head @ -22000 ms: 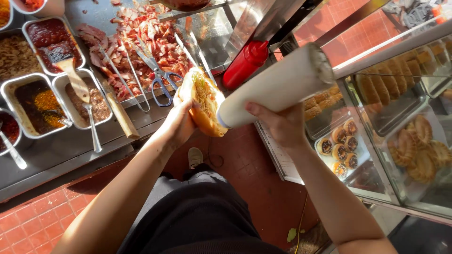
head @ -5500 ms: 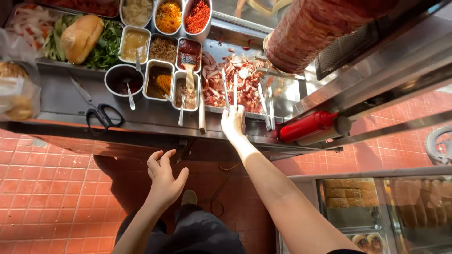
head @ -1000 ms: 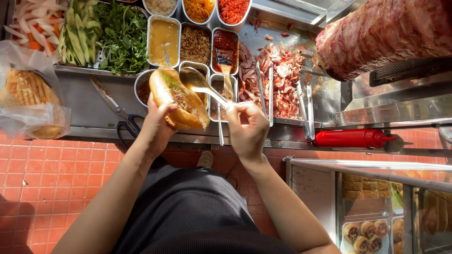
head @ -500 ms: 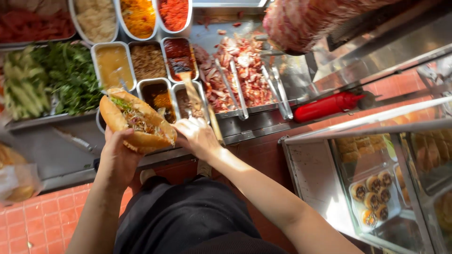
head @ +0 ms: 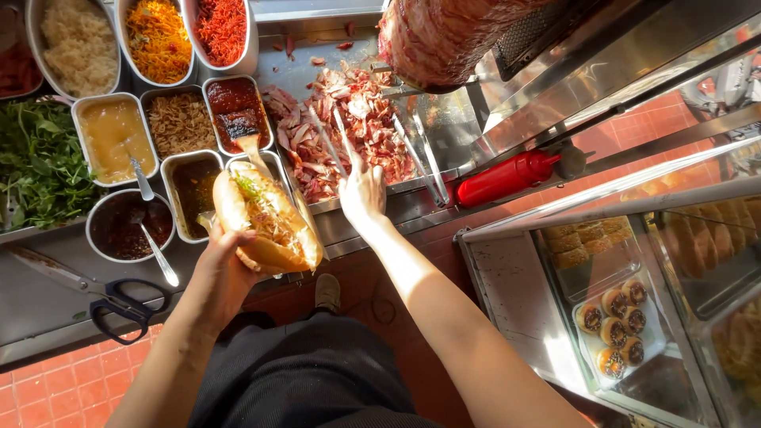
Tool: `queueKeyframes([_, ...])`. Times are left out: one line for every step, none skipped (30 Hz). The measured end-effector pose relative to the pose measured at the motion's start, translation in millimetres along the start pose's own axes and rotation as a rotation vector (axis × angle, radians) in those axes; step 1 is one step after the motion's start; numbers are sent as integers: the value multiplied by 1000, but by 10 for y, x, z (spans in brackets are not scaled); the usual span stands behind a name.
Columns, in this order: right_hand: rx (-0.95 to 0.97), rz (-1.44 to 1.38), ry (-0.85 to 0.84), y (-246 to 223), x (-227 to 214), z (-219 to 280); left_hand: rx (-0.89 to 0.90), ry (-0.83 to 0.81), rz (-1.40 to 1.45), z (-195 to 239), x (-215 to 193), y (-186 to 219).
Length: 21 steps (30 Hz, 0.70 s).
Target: Preparing and assembling doner kebab sandwiches at a food stall.
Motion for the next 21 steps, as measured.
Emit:
queueKeyframes([60,-56,-57,78,32,-30,5,-7,-2,-2,84,43])
queueKeyframes([58,-58,-62,204,-22,-16,5,-1,-2,-33,64,12])
queueKeyframes([11,-108,-5,279,-128,13,16,-8,8,-46,43,-8])
queueKeyframes([-35,-159,52,354,-235,49,27,-13,17,-56,19,-26])
queueKeyframes([-37,-161,45,404,-430,148,26,-7,18,-17,32,-14])
queueKeyframes([-32,-209,31,461,-620,244,28,13,28,23,32,1])
queueKeyframes([-30,-256,17,517,-819,328,33,33,39,62,40,18])
queueKeyframes([-34,-257,10,583,-841,342,34,40,41,62,64,14])
queueKeyframes([-58,-223,4,633,-860,370,57,54,51,68,76,26])
queueKeyframes([-81,-189,-3,684,-877,399,80,68,60,77,87,35])
queueKeyframes([-85,-188,-9,616,-871,396,81,74,64,39,85,-10])
queueKeyframes([-91,-222,-39,543,-844,397,66,88,70,2,76,-72])
queueKeyframes([-96,-254,-69,470,-818,403,51,103,76,-32,66,-136])
queueKeyframes([-99,-253,-75,437,-756,404,51,108,80,-77,59,-199])
queueKeyframes([-93,-242,-101,408,-672,410,36,82,99,-124,81,-274])
queueKeyframes([-87,-230,-128,374,-588,418,21,55,119,-169,101,-345])
queueKeyframes([-91,-229,-129,402,-558,423,25,57,121,-139,206,-296])
queueKeyframes([-164,-153,-87,365,-570,432,47,65,99,-107,299,-226])
queueKeyframes([-237,-75,-46,326,-574,453,67,72,77,-72,390,-160])
queueKeyframes([-242,-73,-48,332,-623,470,70,74,81,-96,385,-192])
queueKeyframes([-169,-137,-69,411,-656,482,64,52,101,-117,402,-237])
Point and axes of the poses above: each hand's wrist, its own z-axis away from the middle knuckle, its own x-axis out of the palm, y = z × x, the point moved 10 cm from there along -z, towards the middle knuckle, and after that the axes turned 8 degrees about -z, right-handed, at the moved point
